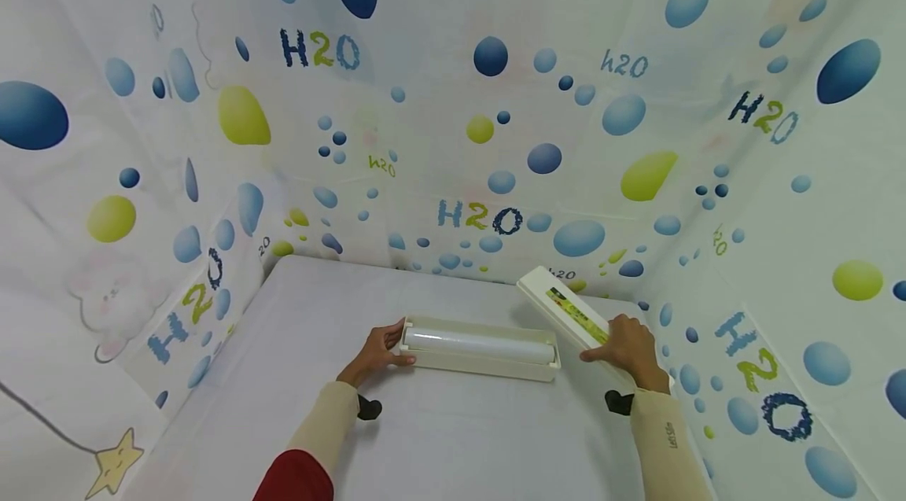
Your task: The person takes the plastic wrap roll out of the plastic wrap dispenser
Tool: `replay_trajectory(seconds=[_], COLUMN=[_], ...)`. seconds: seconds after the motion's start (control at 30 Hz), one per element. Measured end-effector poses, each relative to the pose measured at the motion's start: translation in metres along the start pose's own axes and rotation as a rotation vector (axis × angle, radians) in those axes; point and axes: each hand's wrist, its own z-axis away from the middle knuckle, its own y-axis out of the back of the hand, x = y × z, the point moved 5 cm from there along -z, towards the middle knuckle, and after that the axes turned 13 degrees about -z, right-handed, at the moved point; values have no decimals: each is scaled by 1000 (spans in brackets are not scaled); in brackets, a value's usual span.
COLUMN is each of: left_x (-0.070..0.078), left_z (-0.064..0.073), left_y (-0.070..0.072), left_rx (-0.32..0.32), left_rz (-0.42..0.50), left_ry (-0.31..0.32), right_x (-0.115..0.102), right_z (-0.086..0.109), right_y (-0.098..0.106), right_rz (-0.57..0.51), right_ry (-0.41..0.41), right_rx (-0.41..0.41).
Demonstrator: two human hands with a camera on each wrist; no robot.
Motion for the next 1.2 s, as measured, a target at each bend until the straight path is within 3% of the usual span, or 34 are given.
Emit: replay_trajectory(seconds=[0.27,0.7,1.2], left_x=[-4,-6,-8], left_z=[3,-4,-6], left_y=[1,-2,-3], left_rx=[24,-1,-7], left_rz=[12,21,23], left_ry=[-33,52,66], right_x=[3,4,14], right_z=[5,10,11], right_y=[3,8,10], right_rz=[-40,-34,-30], right_ry=[-30,-34,-23], right_rx=[-3,-2,18])
